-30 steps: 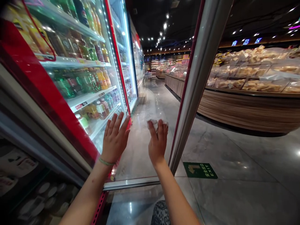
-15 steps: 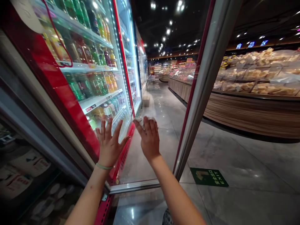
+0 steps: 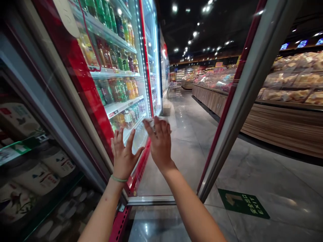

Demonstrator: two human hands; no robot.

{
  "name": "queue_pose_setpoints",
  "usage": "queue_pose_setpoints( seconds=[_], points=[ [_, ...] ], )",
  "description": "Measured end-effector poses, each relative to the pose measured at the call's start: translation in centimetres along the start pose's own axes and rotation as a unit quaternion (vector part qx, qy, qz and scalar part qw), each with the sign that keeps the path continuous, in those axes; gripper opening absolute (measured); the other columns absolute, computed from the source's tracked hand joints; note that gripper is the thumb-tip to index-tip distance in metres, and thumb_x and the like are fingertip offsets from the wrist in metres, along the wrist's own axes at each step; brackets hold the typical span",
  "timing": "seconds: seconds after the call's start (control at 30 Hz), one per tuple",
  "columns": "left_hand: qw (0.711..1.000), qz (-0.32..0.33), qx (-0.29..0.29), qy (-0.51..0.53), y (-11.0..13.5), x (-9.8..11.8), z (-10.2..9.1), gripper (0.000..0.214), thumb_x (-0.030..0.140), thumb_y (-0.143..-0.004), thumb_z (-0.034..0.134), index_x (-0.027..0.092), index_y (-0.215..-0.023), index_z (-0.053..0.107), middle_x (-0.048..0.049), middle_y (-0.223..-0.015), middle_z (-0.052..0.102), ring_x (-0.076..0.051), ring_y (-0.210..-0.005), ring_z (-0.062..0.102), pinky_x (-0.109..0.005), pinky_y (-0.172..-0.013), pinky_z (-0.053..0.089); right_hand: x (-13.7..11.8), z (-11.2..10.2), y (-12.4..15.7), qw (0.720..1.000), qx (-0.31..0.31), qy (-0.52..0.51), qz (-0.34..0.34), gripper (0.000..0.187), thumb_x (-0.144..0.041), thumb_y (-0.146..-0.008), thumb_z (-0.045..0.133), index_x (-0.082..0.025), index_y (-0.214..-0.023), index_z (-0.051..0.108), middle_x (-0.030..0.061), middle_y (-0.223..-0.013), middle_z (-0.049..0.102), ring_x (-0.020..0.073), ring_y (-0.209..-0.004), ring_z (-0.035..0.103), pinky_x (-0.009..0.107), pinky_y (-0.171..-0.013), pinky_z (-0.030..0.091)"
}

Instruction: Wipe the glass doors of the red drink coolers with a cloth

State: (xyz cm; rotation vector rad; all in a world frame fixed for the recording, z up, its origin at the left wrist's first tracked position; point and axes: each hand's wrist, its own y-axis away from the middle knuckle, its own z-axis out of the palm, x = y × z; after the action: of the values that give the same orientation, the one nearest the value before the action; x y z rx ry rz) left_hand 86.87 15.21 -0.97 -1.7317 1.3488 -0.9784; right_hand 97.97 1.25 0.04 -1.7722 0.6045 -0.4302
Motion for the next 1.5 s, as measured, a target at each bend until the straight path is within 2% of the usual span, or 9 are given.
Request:
queue_pose_setpoints(
  seconds=[0.1,0.27,0.43,0.6,0.87,0.97,1.17,1.33,1.5],
  points=[
    [1.0,0.003,0.001,-0.006,-0.1,-0.5,-0.5,0.078,0.046,-0.091,0.071,0.031,-0.159,0.037,-0.0166,-0.17,0.026,-0.038,-0.159,0.018,-0.065,-0.125,0.025,-0.6,-0.2,0.7,0.997,-0.047,0.001,-0.063,0.08,0.001,-0.099,0.038,-0.044,-0.163,0.019,-0.0028,-0.171,0.026,0.024,-0.16,0.023,0.053,-0.129,0.03],
    [1.0,0.002,-0.005,-0.02,0.0,-1.2,-0.7,0.078,0.047,-0.091,0.071,0.033,-0.159,0.036,-0.0156,-0.17,0.027,-0.038,-0.16,0.014,-0.068,-0.124,0.022,-1.1,-0.1,1.0,1.0,0.01,-0.003,0.012,0.08,0.002,-0.099,0.035,-0.046,-0.162,0.019,-0.0038,-0.173,0.018,0.0256,-0.161,0.018,0.058,-0.129,0.028],
    [1.0,0.001,-0.022,-0.004,0.2,-1.3,-0.8,0.081,0.047,-0.092,0.069,0.034,-0.161,0.031,-0.0148,-0.171,0.025,-0.038,-0.16,0.015,-0.071,-0.123,0.021,-1.6,-0.6,0.9,0.997,-0.04,-0.018,-0.069,0.079,0.001,-0.099,0.04,-0.045,-0.161,0.024,-0.0038,-0.169,0.032,0.0211,-0.157,0.03,0.049,-0.13,0.03],
    [0.999,-0.015,-0.024,0.022,0.4,-1.1,-0.8,0.082,0.042,-0.092,0.069,0.036,-0.162,0.027,-0.0142,-0.172,0.022,-0.037,-0.161,0.011,-0.072,-0.123,0.016,-2.1,-0.8,-0.9,1.0,0.003,0.004,-0.017,0.077,-0.001,-0.1,0.037,-0.045,-0.161,0.024,-0.0028,-0.171,0.028,0.0255,-0.159,0.026,0.057,-0.128,0.03],
    [0.999,-0.013,-0.021,0.042,0.9,-1.5,-0.6,0.079,0.046,-0.094,0.066,0.033,-0.162,0.028,-0.0146,-0.171,0.025,-0.035,-0.161,0.012,-0.07,-0.125,0.013,-2.1,-1.2,0.6,0.996,-0.028,0.014,-0.082,0.077,0.0,-0.099,0.043,-0.044,-0.161,0.027,-0.0027,-0.166,0.038,0.0217,-0.155,0.036,0.048,-0.129,0.03],
    [0.999,-0.025,-0.009,0.032,1.1,-1.6,-0.7,0.079,0.047,-0.093,0.068,0.032,-0.161,0.03,-0.0159,-0.17,0.027,-0.036,-0.16,0.016,-0.069,-0.125,0.016,-2.5,-1.0,-0.4,0.999,-0.007,0.02,-0.049,0.075,-0.002,-0.1,0.042,-0.043,-0.161,0.026,-0.0016,-0.169,0.033,0.0242,-0.158,0.03,0.052,-0.129,0.029],
    [0.999,-0.04,-0.002,0.015,1.5,-1.7,-1.4,0.08,0.05,-0.091,0.069,0.03,-0.16,0.034,-0.0187,-0.168,0.027,-0.038,-0.159,0.018,-0.065,-0.124,0.026,-2.6,-1.6,-0.4,0.989,-0.054,0.011,-0.139,0.072,-0.004,-0.101,0.045,-0.043,-0.16,0.031,-0.0022,-0.162,0.046,0.0194,-0.15,0.044,0.045,-0.129,0.031],
    [0.999,-0.042,0.002,0.016,1.6,-1.8,-1.8,0.082,0.048,-0.091,0.07,0.029,-0.161,0.031,-0.0195,-0.167,0.028,-0.039,-0.159,0.019,-0.065,-0.123,0.028,-3.1,-1.9,-1.8,0.995,-0.013,0.025,-0.094,0.071,-0.003,-0.101,0.042,-0.043,-0.159,0.035,-0.0022,-0.165,0.041,0.0228,-0.154,0.038,0.05,-0.128,0.031],
    [0.999,-0.042,0.01,0.032,1.7,-2.0,-2.0,0.084,0.053,-0.091,0.068,0.027,-0.161,0.03,-0.0193,-0.165,0.033,-0.039,-0.157,0.024,-0.063,-0.123,0.031,-2.9,-2.6,-2.5,0.973,-0.072,0.021,-0.218,0.062,-0.009,-0.103,0.046,-0.041,-0.156,0.042,-0.0039,-0.161,0.047,0.0175,-0.146,0.049,0.041,-0.127,0.034]
  ],
)
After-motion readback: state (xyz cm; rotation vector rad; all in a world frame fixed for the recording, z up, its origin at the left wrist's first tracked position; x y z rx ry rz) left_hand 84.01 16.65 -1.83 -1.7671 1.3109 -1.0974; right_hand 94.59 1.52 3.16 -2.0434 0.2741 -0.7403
